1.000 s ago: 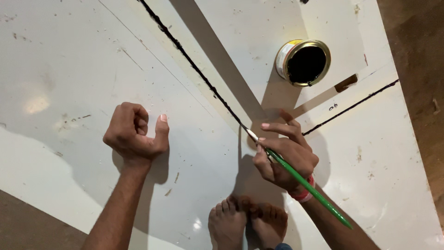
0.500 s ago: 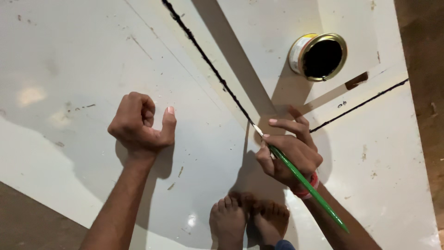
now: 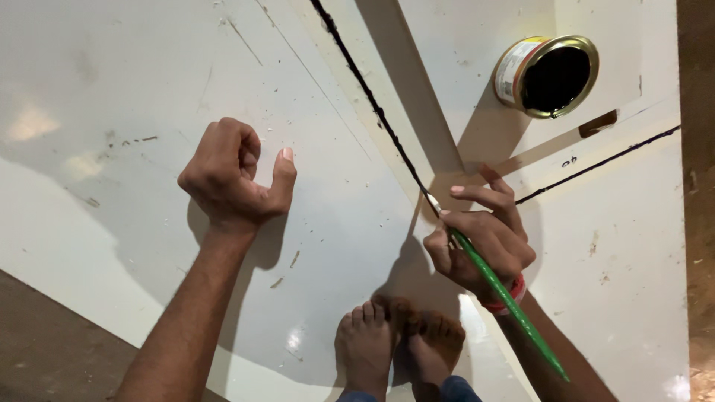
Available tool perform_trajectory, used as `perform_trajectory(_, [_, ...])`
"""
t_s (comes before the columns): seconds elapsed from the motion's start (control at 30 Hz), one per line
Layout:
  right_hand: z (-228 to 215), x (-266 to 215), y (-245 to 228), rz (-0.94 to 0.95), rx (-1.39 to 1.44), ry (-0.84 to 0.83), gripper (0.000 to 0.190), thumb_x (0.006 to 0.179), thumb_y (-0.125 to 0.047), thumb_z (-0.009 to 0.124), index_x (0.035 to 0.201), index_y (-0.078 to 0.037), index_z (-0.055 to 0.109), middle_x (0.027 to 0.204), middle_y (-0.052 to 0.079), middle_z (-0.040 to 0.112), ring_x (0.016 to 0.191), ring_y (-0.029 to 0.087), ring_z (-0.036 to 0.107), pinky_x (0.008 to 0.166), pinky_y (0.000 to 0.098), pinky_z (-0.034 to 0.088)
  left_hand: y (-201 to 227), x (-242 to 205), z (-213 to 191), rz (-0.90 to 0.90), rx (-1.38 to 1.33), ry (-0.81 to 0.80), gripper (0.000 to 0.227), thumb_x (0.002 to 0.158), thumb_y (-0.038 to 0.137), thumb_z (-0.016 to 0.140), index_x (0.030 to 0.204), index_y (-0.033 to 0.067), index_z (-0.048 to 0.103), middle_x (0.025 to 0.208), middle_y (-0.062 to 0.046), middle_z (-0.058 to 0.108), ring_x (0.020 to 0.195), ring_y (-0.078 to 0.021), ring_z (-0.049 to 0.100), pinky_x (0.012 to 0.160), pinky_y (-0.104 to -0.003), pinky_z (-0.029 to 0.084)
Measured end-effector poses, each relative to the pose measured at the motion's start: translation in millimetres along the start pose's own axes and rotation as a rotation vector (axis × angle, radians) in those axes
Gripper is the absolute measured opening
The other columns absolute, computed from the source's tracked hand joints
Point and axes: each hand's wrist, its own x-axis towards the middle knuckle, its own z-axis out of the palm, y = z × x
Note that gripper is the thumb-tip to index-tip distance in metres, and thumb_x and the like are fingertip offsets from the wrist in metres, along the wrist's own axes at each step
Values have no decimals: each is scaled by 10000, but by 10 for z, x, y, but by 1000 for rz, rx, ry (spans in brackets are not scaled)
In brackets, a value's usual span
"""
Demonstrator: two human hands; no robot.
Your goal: The person paints black lines onto a white furniture component using a small brush, occasionally dipping the brush into a container of black paint.
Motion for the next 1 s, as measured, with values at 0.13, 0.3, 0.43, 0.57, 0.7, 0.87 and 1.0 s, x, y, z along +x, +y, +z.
perform_trajectory(0.13, [-4, -10, 9, -6, 3, -25, 36, 801, -34, 686, 832, -22, 672, 674, 69, 636, 1047, 269, 709, 1138, 620, 505, -21, -2, 21, 10, 33, 5, 298, 797, 246, 757, 778, 127, 485, 678, 10, 442, 541, -137, 382, 486, -293, 278])
perform_trajectory(0.3, [41, 18, -4, -41, -30, -30, 52, 827, -25, 696, 877, -12, 694, 713, 87, 668, 1059, 270, 704, 1125, 612, 521, -32, -6, 17, 19, 30, 11, 312, 806, 251, 761, 781, 127, 476, 679, 12, 435, 549, -138, 376, 490, -289, 282])
perform_trajectory(0.43, [64, 9, 3, -82, -47, -49, 51, 839, -27, 702, 885, -5, 695, 709, 87, 661, 1042, 264, 703, 1104, 614, 532, -50, -8, 27, 15, 17, 15, 314, 821, 264, 756, 785, 130, 474, 688, 15, 437, 554, -130, 380, 497, -286, 289])
perform_trajectory(0.57, [60, -35, 1, -107, -48, -53, 106, 906, -105, 724, 895, -8, 683, 715, 88, 664, 1021, 261, 710, 1102, 615, 533, -81, -16, 50, 45, 32, 30, 321, 843, 290, 748, 772, 137, 475, 676, 20, 428, 549, -127, 378, 492, -287, 286])
perform_trajectory(0.7, [56, -95, -6, -114, -52, -87, 209, 963, -204, 725, 895, -12, 674, 709, 74, 659, 1007, 248, 713, 1107, 623, 522, -124, -23, 61, 68, 44, 17, 316, 863, 301, 738, 782, 137, 480, 682, 20, 422, 550, -126, 375, 497, -289, 284])
perform_trajectory(0.87, [85, -102, -3, -135, -89, -80, 263, 999, -255, 718, 902, -16, 668, 758, 81, 666, 1039, 258, 717, 1110, 618, 526, -115, -25, 64, 64, 35, 37, 329, 848, 305, 742, 774, 135, 470, 679, 22, 416, 550, -130, 376, 497, -289, 287])
perform_trajectory(1.0, [75, -108, -27, -129, -93, -107, 251, 1001, -244, 720, 911, -16, 666, 782, 87, 680, 1039, 256, 706, 1117, 614, 516, -108, -22, 60, 68, 35, 33, 326, 846, 303, 743, 776, 139, 471, 684, 22, 418, 555, -123, 382, 500, -283, 291])
